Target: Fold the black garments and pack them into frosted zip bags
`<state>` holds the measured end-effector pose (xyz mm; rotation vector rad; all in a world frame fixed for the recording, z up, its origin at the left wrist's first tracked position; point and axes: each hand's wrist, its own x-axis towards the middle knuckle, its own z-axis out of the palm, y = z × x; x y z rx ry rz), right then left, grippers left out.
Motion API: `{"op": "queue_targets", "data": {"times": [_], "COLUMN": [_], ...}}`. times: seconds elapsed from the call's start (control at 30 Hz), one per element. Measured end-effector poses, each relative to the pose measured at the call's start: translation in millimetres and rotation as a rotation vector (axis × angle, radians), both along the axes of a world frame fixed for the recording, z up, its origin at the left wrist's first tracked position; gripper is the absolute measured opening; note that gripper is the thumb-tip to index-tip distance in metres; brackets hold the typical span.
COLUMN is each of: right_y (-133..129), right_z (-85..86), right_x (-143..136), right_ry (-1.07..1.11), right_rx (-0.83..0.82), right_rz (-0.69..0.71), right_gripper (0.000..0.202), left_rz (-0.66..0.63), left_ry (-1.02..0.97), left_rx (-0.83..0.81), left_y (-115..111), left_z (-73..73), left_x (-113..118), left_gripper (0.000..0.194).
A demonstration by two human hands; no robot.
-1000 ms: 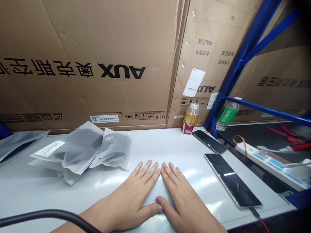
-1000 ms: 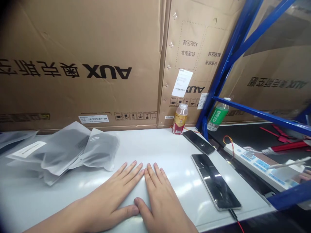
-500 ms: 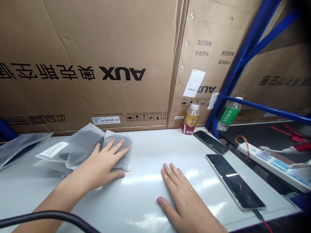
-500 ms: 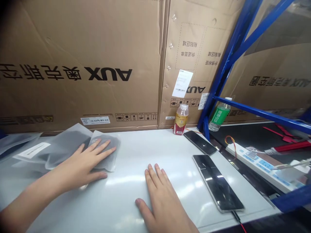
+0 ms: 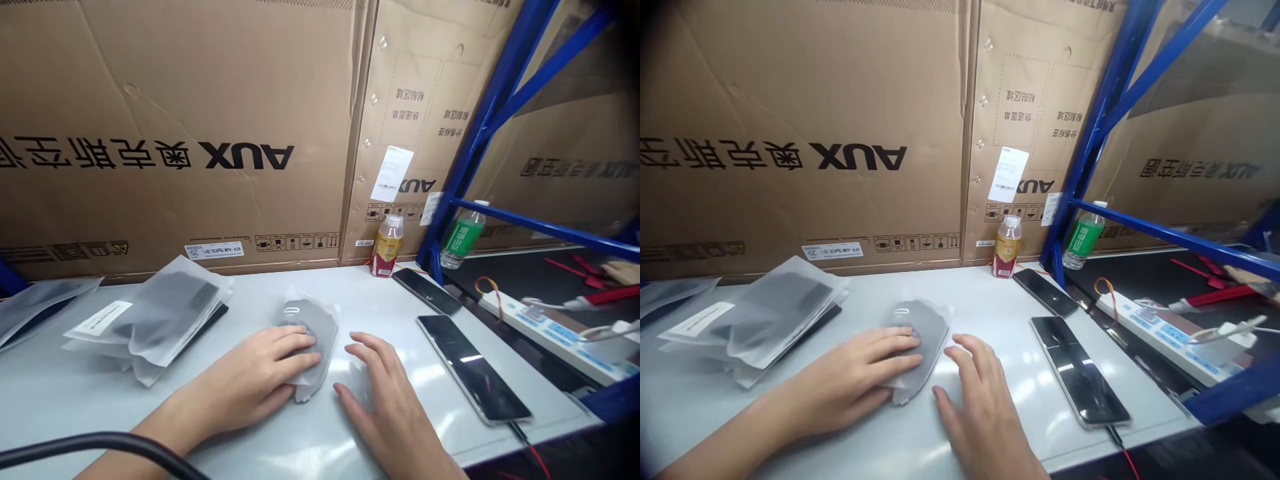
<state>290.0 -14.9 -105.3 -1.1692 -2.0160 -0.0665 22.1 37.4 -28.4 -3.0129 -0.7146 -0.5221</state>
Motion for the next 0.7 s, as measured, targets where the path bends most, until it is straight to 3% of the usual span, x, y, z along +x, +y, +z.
{"op": "queue_targets", "data": {"times": [0.07, 0.17, 0.27, 0.3, 0.4, 0.47, 0.57, 0.7], "right_y": [0.6, 1.2, 1.7, 2.3, 7.0, 12.9, 22.9, 31.4], "right_z": [5.3, 13.4, 21.9, 24.7, 31.4, 33.8, 35.5, 40.7], "right_x": [-3.8, -9.5, -10.7, -10.4, -11.2, -15.2, -23.6, -25.8], "right_ry": [-0.041, -0.117, -0.162, -0.177, -0.223, -0.259, -0.314, -0.326], "right_rx": [0.081, 0.153, 0.074, 0.025, -0.058, -0.018, 0.111, 0.258], "right_rz": [0.043, 0.102, 0.197, 0.231, 0.274, 0.261, 0.238, 0.259], "right_gripper": [0.028, 0.029, 0.034, 0.039, 0.056, 0.053, 0.033, 0.024], "left_rz": [-0.071, -0.135, -0.103, -0.079, -0.002, 0.023, 0.063, 0.067], "left_ry": [-0.074, -0.300, -0.322, -0.265, -0.063, 0.003, -0.018, 0.002], "left_rx": [-0.073, -0.225, -0.355, -0.363, -0.301, -0.233, -0.162, -0.102], "left_y": [-0.3, -0.8, -2.3, -2.1, 3.4, 9.7, 17.6, 21.6], "left_z": [-7.6, -13.0, -11.1, -10.3, -11.5, -15.6, -21.8, -22.7], "left_x": [1.1, -1.9, -4.7, -5.6, -8.6, -10.2, -11.7, -15.6], "left_gripper": [0.032, 0.021, 0.015, 0.026, 0.074, 0.073, 0.062, 0.068]}}
